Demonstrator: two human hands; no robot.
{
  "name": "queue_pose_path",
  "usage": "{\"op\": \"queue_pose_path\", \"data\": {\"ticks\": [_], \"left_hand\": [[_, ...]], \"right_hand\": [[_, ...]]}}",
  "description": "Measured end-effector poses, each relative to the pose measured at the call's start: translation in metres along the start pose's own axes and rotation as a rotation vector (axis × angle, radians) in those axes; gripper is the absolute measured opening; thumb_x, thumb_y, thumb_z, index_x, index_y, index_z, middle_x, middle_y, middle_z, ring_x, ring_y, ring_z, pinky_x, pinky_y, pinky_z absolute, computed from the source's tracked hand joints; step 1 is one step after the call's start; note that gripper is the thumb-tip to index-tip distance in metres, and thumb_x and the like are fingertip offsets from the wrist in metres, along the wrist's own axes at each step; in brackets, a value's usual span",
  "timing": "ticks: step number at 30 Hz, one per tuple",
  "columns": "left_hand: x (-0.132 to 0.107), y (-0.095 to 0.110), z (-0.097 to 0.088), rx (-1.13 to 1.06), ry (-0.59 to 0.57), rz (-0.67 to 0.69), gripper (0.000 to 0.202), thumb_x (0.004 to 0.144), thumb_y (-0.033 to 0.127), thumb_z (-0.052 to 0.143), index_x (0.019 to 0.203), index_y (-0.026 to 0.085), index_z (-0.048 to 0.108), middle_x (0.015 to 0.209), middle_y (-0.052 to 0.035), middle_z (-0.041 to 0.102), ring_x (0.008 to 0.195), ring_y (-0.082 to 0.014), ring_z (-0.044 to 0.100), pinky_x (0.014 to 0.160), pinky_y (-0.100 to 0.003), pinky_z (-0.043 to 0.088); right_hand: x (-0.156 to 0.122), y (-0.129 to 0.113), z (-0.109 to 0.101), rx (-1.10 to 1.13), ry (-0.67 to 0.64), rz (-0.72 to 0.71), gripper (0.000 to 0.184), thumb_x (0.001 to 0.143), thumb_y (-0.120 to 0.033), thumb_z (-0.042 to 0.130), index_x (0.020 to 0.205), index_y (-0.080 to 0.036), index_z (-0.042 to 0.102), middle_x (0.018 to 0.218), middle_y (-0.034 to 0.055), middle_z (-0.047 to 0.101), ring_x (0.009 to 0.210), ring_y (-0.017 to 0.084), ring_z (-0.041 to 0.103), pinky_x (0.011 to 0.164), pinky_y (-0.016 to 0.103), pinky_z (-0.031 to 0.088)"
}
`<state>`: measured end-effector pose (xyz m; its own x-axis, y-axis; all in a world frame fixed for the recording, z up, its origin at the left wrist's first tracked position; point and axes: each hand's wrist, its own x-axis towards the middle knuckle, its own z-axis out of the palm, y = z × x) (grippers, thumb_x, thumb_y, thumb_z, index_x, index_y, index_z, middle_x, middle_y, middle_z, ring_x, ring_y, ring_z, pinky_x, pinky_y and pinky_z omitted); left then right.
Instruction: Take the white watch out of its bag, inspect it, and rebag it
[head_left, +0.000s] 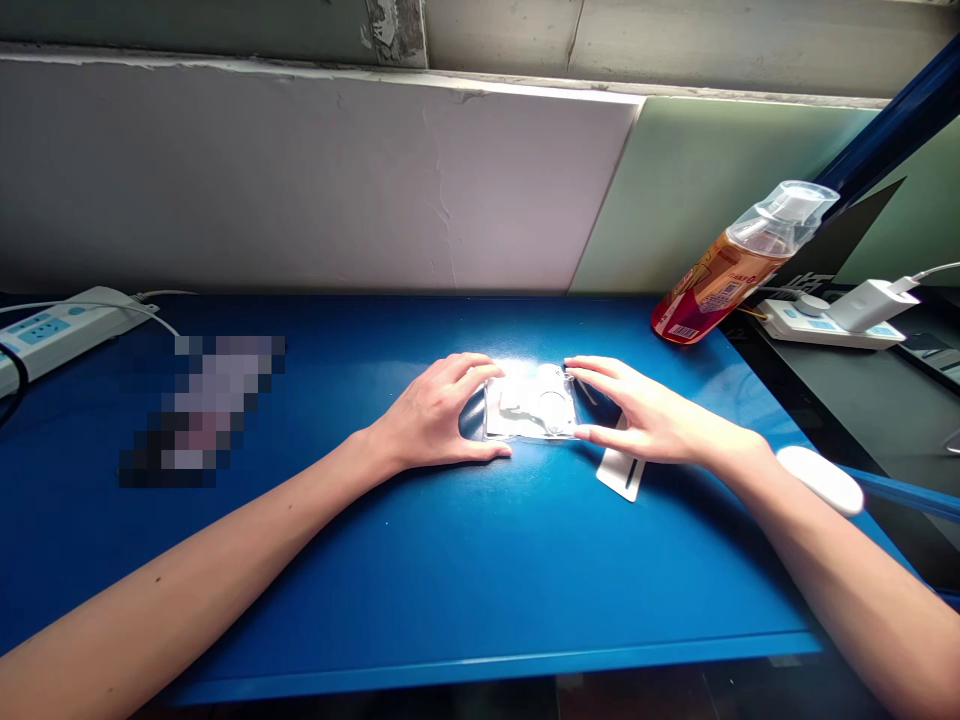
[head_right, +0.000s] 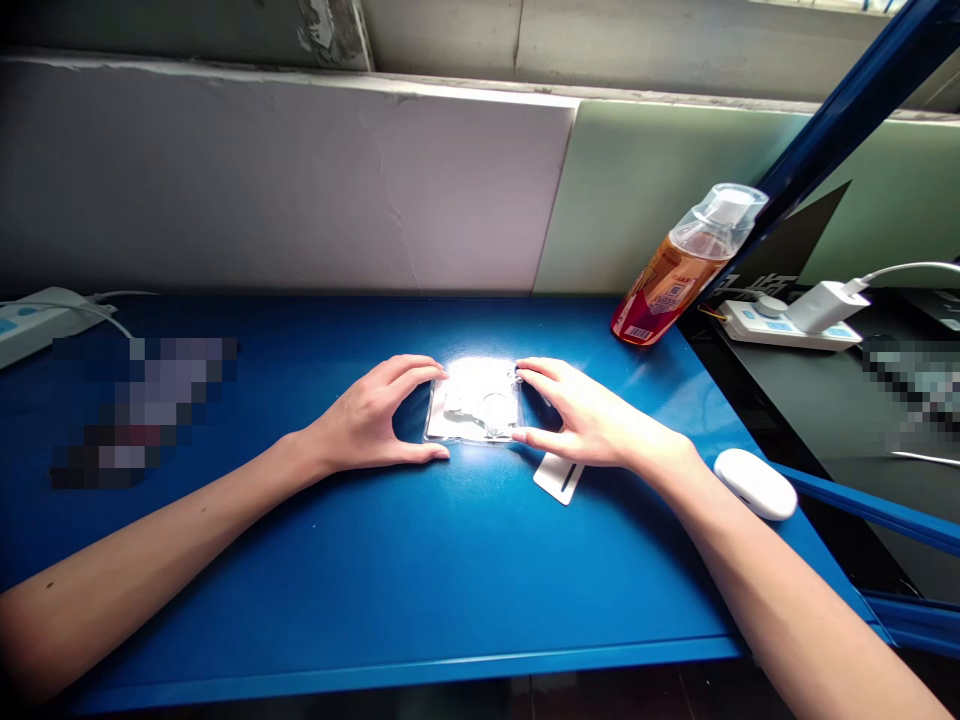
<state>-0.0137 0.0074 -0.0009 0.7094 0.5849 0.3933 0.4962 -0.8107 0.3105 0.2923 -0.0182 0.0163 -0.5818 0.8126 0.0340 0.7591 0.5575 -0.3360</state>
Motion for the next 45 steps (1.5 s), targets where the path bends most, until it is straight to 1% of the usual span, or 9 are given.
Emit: {"op": "queue_pose_path", "data": {"ticks": [9, 14, 17, 22, 28, 32, 36, 40, 45], "left_hand": [[0.001, 0.002, 0.0, -0.008, -0.036, 0.012, 0.057, 0.084, 0.049, 0.071, 0.127, 0.015, 0.055, 0.124, -0.0141, 0.064, 0.117, -0.0297, 0.061, 0.098, -0.042, 0.051], [-0.001, 0.002, 0.0, 0.009, -0.027, -0.002, 0.05, 0.089, 0.046, 0.067, 0.126, 0.014, 0.057, 0.122, -0.0147, 0.067, 0.113, -0.0293, 0.064, 0.095, -0.041, 0.053], [-0.002, 0.001, 0.001, 0.0, 0.0, 0.026, 0.043, 0.094, 0.042, 0.062, 0.126, 0.013, 0.057, 0.122, -0.015, 0.068, 0.113, -0.0276, 0.065, 0.094, -0.038, 0.054], [-0.003, 0.0, 0.004, 0.006, 0.109, 0.083, 0.033, 0.099, 0.035, 0.056, 0.124, 0.014, 0.058, 0.114, -0.0138, 0.072, 0.104, -0.0242, 0.07, 0.087, -0.034, 0.056], [-0.006, 0.001, 0.006, -0.022, 0.27, 0.12, 0.02, 0.1, 0.024, 0.05, 0.116, 0.017, 0.06, 0.104, -0.009, 0.074, 0.088, -0.0179, 0.073, 0.078, -0.029, 0.059], [-0.006, 0.004, 0.005, -0.024, 0.334, 0.155, 0.038, 0.093, 0.024, 0.059, 0.13, 0.02, 0.051, 0.116, -0.0108, 0.069, 0.092, -0.0183, 0.072, 0.082, -0.033, 0.061], [-0.002, 0.008, 0.002, -0.005, 0.23, 0.18, 0.053, 0.086, 0.034, 0.069, 0.134, 0.018, 0.05, 0.129, -0.0175, 0.062, 0.12, -0.029, 0.062, 0.098, -0.044, 0.055], [0.001, 0.008, 0.002, -0.021, 0.076, 0.181, 0.061, 0.083, 0.044, 0.072, 0.133, 0.016, 0.052, 0.129, -0.0177, 0.063, 0.122, -0.0319, 0.058, 0.103, -0.048, 0.051], [0.0, 0.006, 0.003, -0.039, -0.004, 0.102, 0.063, 0.081, 0.041, 0.074, 0.133, 0.013, 0.054, 0.129, -0.0184, 0.063, 0.123, -0.0327, 0.057, 0.104, -0.047, 0.049]], "right_hand": [[-0.001, -0.002, -0.001, 0.004, 0.038, -0.026, 0.078, 0.09, -0.059, 0.058, 0.148, -0.01, 0.044, 0.151, 0.0227, 0.045, 0.139, 0.036, 0.045, 0.111, 0.052, 0.046], [-0.001, -0.006, -0.005, 0.033, 0.04, -0.127, 0.083, 0.079, -0.058, 0.073, 0.146, -0.016, 0.049, 0.149, 0.0195, 0.049, 0.136, 0.036, 0.049, 0.108, 0.05, 0.049], [0.0, -0.006, -0.005, 0.034, 0.082, -0.189, 0.066, 0.081, -0.05, 0.074, 0.138, -0.02, 0.058, 0.143, 0.0166, 0.057, 0.129, 0.034, 0.056, 0.104, 0.049, 0.052], [0.004, -0.008, 0.0, 0.071, 0.27, -0.289, 0.027, 0.092, -0.033, 0.064, 0.116, -0.024, 0.073, 0.118, 0.0101, 0.074, 0.104, 0.025, 0.071, 0.087, 0.04, 0.059], [0.001, -0.02, -0.002, 0.217, 0.494, -0.157, 0.017, 0.092, -0.029, 0.063, 0.096, -0.027, 0.079, 0.094, 0.0045, 0.081, 0.082, 0.023, 0.076, 0.073, 0.037, 0.063], [0.001, -0.023, 0.0, 0.364, 0.556, -0.034, 0.015, 0.089, -0.031, 0.067, 0.092, -0.025, 0.08, 0.09, 0.0038, 0.081, 0.077, 0.024, 0.077, 0.069, 0.036, 0.064], [0.006, -0.022, 0.008, 0.423, 0.522, 0.081, 0.02, 0.089, -0.031, 0.066, 0.095, -0.019, 0.08, 0.091, 0.0064, 0.081, 0.077, 0.024, 0.077, 0.066, 0.035, 0.063], [0.009, -0.019, 0.016, 0.412, 0.445, 0.11, 0.022, 0.09, -0.031, 0.064, 0.099, -0.017, 0.079, 0.094, 0.007, 0.081, 0.079, 0.023, 0.076, 0.066, 0.032, 0.062], [0.007, -0.015, 0.014, 0.222, 0.318, 0.009, 0.032, 0.094, -0.038, 0.06, 0.118, -0.019, 0.071, 0.116, 0.0111, 0.075, 0.106, 0.027, 0.071, 0.091, 0.043, 0.059]]}}
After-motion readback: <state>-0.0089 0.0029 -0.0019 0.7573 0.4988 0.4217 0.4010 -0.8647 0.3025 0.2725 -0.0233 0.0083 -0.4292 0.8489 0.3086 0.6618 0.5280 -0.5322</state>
